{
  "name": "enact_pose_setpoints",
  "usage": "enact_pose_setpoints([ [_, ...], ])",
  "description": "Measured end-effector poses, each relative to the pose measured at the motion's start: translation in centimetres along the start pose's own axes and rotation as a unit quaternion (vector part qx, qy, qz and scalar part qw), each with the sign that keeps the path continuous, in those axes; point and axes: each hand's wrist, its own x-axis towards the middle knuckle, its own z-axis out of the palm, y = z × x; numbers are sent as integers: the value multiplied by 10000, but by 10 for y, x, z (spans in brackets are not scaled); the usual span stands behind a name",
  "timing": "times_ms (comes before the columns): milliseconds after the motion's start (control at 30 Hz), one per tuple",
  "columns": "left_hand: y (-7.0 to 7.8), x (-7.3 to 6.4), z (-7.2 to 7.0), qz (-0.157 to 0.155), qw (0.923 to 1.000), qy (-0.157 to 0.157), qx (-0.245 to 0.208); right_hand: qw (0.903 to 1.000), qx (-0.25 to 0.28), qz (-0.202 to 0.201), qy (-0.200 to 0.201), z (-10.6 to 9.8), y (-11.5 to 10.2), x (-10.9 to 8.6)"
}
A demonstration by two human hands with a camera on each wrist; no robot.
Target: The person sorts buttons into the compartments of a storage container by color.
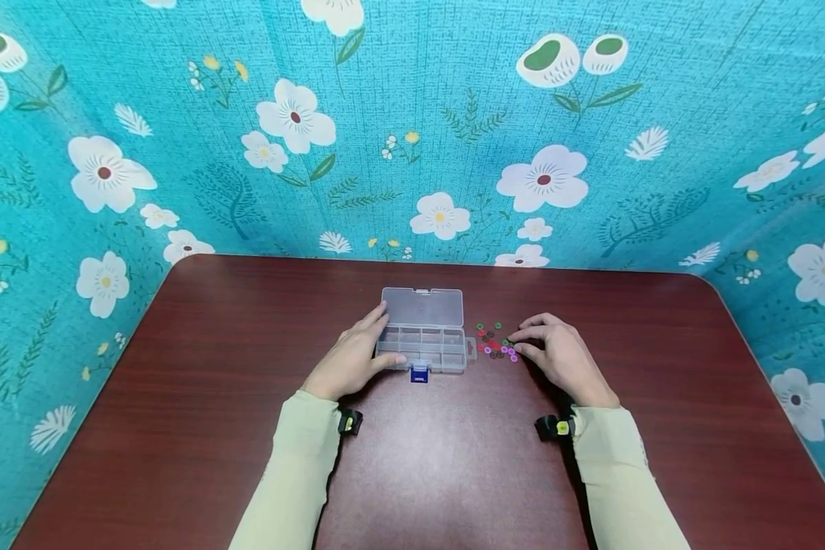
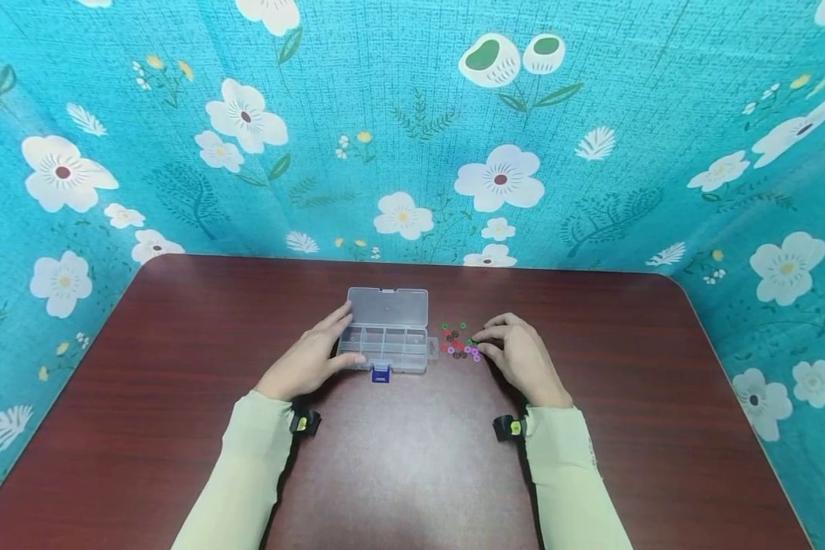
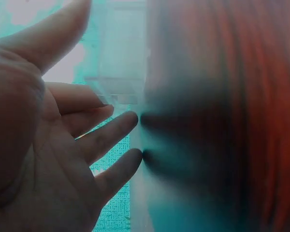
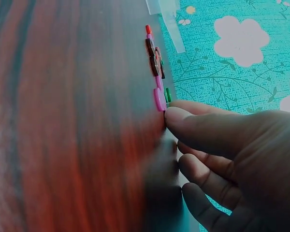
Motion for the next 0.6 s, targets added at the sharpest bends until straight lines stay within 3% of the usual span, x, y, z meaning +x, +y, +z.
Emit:
enact_pose_setpoints([
  [433,1,0,2,-26,9998,186,102,9999,12,-108,77,0,2,1],
  [600,3,0,1,-154,9997,101,153,9999,7,-109,109,0,2,0],
])
